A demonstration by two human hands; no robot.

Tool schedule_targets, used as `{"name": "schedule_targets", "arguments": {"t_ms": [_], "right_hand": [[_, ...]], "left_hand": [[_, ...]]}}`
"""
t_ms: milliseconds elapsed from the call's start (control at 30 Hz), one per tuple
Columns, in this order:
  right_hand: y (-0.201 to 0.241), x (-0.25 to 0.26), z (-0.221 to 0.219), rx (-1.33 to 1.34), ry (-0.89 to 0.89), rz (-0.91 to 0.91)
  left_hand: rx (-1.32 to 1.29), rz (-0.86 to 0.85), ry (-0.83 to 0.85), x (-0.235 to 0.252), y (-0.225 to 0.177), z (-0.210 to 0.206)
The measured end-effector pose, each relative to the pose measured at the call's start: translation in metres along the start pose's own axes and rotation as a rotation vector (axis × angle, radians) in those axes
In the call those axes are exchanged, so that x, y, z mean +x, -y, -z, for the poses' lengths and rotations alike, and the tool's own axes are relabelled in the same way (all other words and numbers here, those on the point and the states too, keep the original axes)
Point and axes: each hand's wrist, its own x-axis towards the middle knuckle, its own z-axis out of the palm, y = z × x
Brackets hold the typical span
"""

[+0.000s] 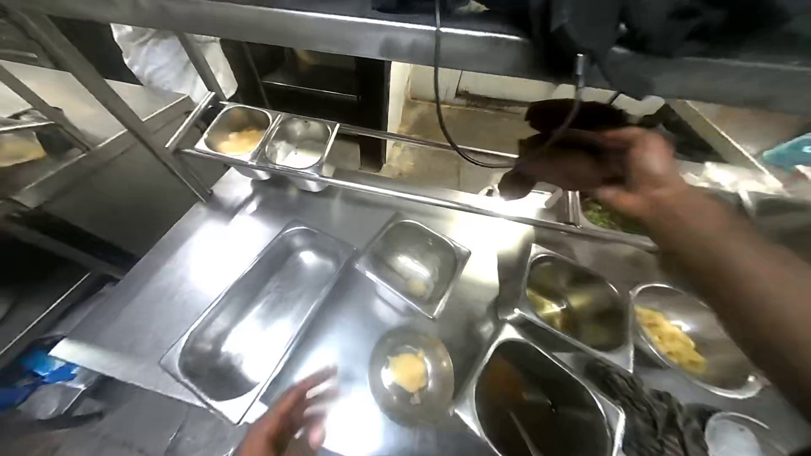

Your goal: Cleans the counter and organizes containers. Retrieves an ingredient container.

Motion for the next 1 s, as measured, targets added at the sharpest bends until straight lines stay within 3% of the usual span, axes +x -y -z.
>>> {"name": "schedule_targets", "arguments": {"t_ms": [67,167,200,267,300,333,367,467,600,733,867,1000], "right_hand": [[0.017,-0.042,0.053,0.035,0.078,0.098],[0.022,-0.107,0.146,-0.020,0.338,0.258],[0.018,-0.137,0.175,-0.176,0.303,0.275],[0.007,-0.207,0.200,-0.606,-0.030,0.124],[-0.002,-0.238,0.207,-0.598,-0.157,-0.006],[-0.013,-0.263,0.251,-0.475,0.102,-0.074],[-0.033,-0.286,0.276,-0.281,0.205,-0.075],[-0.109,-0.339,0.253,0.045,-0.022,-0.028],[-0.192,-0.351,0.197,0.020,-0.374,-0.180],[-0.194,-0.331,0.165,-0.029,-0.319,-0.222],[-0.187,-0.314,0.194,-0.170,-0.383,-0.206],[-0.189,-0.290,0.221,-0.503,-0.353,-0.127]], "left_hand": [[-0.006,-0.004,-0.103,0.048,-0.014,-0.020],[-0.145,0.155,-0.272,0.104,-0.018,-0.046],[-0.198,0.218,-0.316,0.116,-0.018,-0.057],[-0.299,0.315,-0.379,0.127,-0.015,-0.079],[-0.318,0.346,-0.382,0.128,-0.015,-0.090],[-0.302,0.361,-0.347,0.127,-0.015,-0.100],[-0.244,0.363,-0.267,0.124,-0.015,-0.110],[0.140,0.355,0.149,0.123,-0.009,-0.134],[0.494,0.352,0.441,0.141,-0.007,-0.164],[0.544,0.366,0.380,0.151,-0.002,-0.182],[0.156,0.416,0.247,0.136,-0.003,-0.202],[0.040,0.449,0.152,0.121,-0.019,-0.210]]}}
